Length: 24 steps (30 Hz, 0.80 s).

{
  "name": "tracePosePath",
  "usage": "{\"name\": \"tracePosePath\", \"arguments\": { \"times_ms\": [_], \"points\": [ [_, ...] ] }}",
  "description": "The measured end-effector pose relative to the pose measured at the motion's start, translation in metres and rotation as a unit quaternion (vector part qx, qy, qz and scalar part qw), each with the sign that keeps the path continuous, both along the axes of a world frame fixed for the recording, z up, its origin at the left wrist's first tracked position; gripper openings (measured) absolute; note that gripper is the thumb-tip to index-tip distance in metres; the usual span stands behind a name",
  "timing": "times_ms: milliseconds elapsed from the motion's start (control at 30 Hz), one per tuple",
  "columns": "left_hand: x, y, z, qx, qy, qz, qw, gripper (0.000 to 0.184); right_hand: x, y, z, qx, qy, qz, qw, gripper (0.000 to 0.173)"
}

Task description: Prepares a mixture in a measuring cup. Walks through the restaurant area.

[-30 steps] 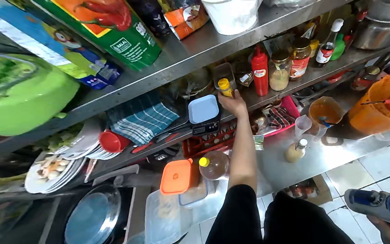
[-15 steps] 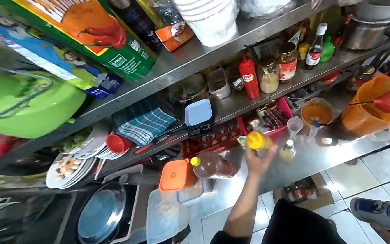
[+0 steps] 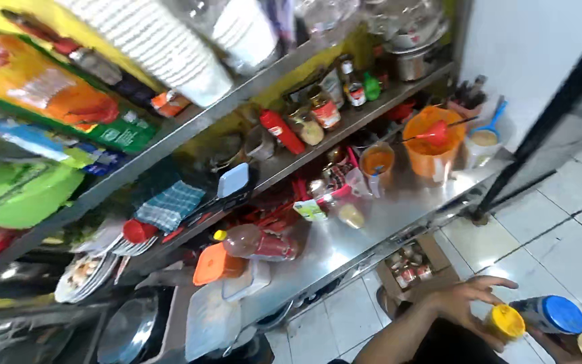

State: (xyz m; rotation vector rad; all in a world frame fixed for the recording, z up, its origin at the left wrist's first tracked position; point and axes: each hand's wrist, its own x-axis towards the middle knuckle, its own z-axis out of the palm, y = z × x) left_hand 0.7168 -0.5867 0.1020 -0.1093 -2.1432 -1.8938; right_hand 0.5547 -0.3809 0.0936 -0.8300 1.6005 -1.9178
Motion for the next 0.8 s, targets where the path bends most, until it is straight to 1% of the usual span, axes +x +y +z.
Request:
{"name": "tracePosePath", "arguments": {
  "times_ms": [100,200,300,367,467,533,600,700,733,800],
  "points": [
    [-0.076,0.037,0.014,-0.058,-0.047,-0.112,0.991,0.057,-0.044,0.052,0.004,0.016,0.01,-0.028,0.999,0.073],
    [-0.143,0.067,0.023,-0.081,-0.102,-0.225,0.966,0.062,-0.084,0.091,0.006,0.007,0.007,-0.026,1.0,0.071],
    [-0.204,0.083,0.017,-0.068,-0.098,-0.268,0.956,0.062,-0.127,0.11,0.002,0.011,0.012,-0.054,0.998,0.068],
    [-0.244,0.089,0.008,-0.048,-0.09,-0.285,0.953,0.062,-0.159,0.115,-0.004,0.037,0.046,-0.08,0.995,0.063],
    [-0.297,0.095,-0.006,-0.031,-0.074,-0.273,0.959,0.062,-0.212,0.116,-0.014,0.065,0.085,-0.093,0.99,0.059],
    [-0.333,0.096,-0.015,-0.018,-0.067,-0.246,0.967,0.06,-0.253,0.114,-0.017,0.074,0.102,-0.1,0.987,0.059],
    [-0.371,0.097,-0.023,-0.001,-0.074,-0.215,0.974,0.061,-0.296,0.112,-0.017,0.09,0.095,-0.103,0.986,0.061],
    [-0.438,0.09,-0.022,0.024,-0.102,-0.155,0.982,0.062,-0.372,0.108,-0.018,0.081,0.064,-0.111,0.988,0.06],
    [-0.465,0.084,-0.02,0.027,-0.111,-0.134,0.984,0.062,-0.401,0.109,-0.021,0.091,0.06,-0.126,0.986,0.06],
    [-0.526,0.069,-0.016,0.031,-0.137,-0.102,0.985,0.066,-0.457,0.122,-0.03,0.144,0.051,-0.17,0.974,0.06]
  ]
}}
